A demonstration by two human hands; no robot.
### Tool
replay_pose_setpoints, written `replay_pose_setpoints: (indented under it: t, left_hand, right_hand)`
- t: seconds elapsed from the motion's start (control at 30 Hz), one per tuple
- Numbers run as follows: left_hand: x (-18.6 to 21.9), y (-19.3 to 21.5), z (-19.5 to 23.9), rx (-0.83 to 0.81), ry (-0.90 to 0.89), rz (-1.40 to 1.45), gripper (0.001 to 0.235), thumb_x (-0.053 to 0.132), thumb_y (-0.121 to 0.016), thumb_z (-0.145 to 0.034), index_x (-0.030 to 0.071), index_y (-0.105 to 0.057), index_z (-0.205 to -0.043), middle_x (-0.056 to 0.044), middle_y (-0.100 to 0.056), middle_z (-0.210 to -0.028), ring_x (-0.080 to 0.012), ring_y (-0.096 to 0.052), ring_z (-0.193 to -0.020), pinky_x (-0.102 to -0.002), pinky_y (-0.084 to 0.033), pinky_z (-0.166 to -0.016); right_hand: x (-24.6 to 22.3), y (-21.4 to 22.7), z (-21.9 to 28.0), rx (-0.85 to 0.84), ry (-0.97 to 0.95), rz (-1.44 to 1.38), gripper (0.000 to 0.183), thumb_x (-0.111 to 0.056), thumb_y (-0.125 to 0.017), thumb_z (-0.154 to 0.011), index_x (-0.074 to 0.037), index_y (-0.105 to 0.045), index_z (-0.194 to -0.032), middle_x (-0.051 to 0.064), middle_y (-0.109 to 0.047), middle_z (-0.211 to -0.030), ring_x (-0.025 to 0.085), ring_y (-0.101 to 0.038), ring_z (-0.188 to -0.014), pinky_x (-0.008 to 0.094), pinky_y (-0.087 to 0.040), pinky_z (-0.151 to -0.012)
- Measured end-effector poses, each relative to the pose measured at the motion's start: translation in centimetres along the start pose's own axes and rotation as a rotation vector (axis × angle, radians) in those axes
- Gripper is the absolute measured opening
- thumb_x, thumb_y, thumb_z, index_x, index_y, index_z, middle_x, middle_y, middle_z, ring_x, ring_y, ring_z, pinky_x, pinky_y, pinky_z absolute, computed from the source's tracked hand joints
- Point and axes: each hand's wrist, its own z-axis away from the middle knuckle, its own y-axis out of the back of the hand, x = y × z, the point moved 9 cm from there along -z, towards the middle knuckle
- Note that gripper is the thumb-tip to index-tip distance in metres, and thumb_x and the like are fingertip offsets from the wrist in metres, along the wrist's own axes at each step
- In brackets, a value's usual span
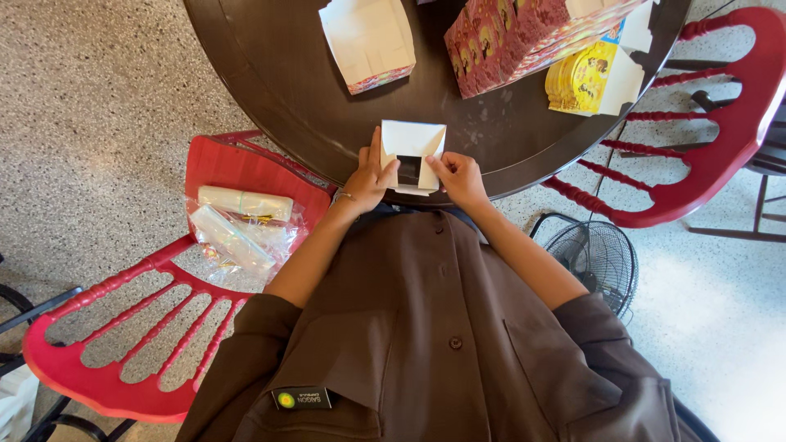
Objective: The person folds flat cardboard pieces into small rectangular boxes. They repeatedly pick up a flat piece, fold the sides and flaps to form a box, and place the finished box on a stack on the table.
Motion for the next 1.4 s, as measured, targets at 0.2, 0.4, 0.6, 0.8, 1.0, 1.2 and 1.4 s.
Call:
replay_pose_setpoints:
  t: [0.2, 0.4, 0.6, 0.8, 1.0, 1.2, 1.4]
  left_hand:
    - [-1.8, -0.5, -0.2, 0.056, 0.004, 0.036, 0.086, 0.053, -0.051, -0.104, 0.013, -0.006, -0.167, -0.03, -0.051, -0.13, -0.0431, -0.06, -0.119, -0.044, -0.046, -0.107]
    - [-1.5, -0.7, -1.4, 0.013, 0.182, -0.08, 0.083, 0.037, -0.055, -0.101, 0.023, -0.006, -0.166, -0.033, -0.057, -0.131, -0.047, -0.062, -0.115, -0.047, -0.049, -0.1]
    - [-0.2, 0.4, -1.5, 0.076, 0.178, -0.059, 0.085, 0.034, -0.056, -0.097, 0.024, -0.005, -0.164, -0.029, -0.069, -0.119, -0.0472, -0.069, -0.101, -0.051, -0.055, -0.089]
    - [0.3, 1.0, -1.5, 0.091, 0.26, -0.246, 0.068, 0.051, -0.038, -0.105, 0.026, -0.014, -0.164, -0.028, -0.071, -0.115, -0.0488, -0.068, -0.099, -0.055, -0.053, -0.086]
    - [1.3, 2.3, -1.9, 0.089, 0.305, -0.374, 0.073, 0.056, -0.032, -0.104, 0.025, -0.009, -0.165, -0.027, -0.074, -0.099, -0.048, -0.07, -0.089, -0.058, -0.054, -0.079]
    - [2.9, 3.1, -2.9, 0.141, 0.31, -0.416, 0.069, 0.054, -0.03, -0.105, 0.026, -0.012, -0.166, -0.026, -0.073, -0.092, -0.0471, -0.07, -0.084, -0.058, -0.054, -0.075]
    - [4.4, 4.7, -0.7, 0.188, 0.255, -0.039, 0.074, 0.049, -0.043, -0.103, 0.012, -0.021, -0.163, -0.023, -0.072, -0.089, -0.0408, -0.072, -0.087, -0.048, -0.057, -0.082]
  right_hand:
    - [0.7, 0.7, -1.0, 0.04, -0.06, -0.014, 0.055, -0.035, -0.079, -0.092, -0.004, -0.043, -0.063, 0.0, -0.054, -0.057, 0.007, -0.061, -0.05, 0.027, -0.048, -0.043]
    - [-0.2, 0.4, -1.4, -0.06, -0.113, 0.131, 0.049, -0.038, -0.075, -0.093, -0.002, -0.059, -0.064, 0.008, -0.064, -0.055, 0.013, -0.063, -0.046, 0.029, -0.048, -0.044]
    - [-0.2, -0.2, -1.4, -0.092, -0.109, 0.076, 0.041, -0.035, -0.06, -0.101, -0.002, -0.062, -0.078, 0.005, -0.064, -0.059, 0.011, -0.063, -0.048, 0.028, -0.052, -0.047]
    - [-1.8, 0.8, -1.0, 0.063, 0.136, 0.381, 0.044, -0.038, -0.058, -0.105, -0.001, -0.06, -0.08, 0.016, -0.064, -0.066, 0.033, -0.066, -0.062, 0.044, -0.049, -0.058]
    - [-2.7, 0.6, -1.3, 0.04, 0.164, 0.611, 0.047, -0.042, -0.056, -0.103, -0.006, -0.066, -0.074, 0.017, -0.068, -0.07, 0.041, -0.065, -0.07, 0.051, -0.05, -0.064]
    - [-3.0, 0.6, -1.6, 0.066, 0.223, 0.679, 0.045, -0.04, -0.057, -0.104, -0.008, -0.07, -0.077, 0.019, -0.067, -0.072, 0.042, -0.063, -0.07, 0.052, -0.049, -0.064]
    - [-2.7, 2.4, 0.6, 0.071, 0.225, 0.228, 0.017, -0.018, -0.068, -0.103, -0.003, -0.063, -0.106, 0.015, -0.066, -0.082, 0.025, -0.062, -0.068, 0.036, -0.05, -0.063]
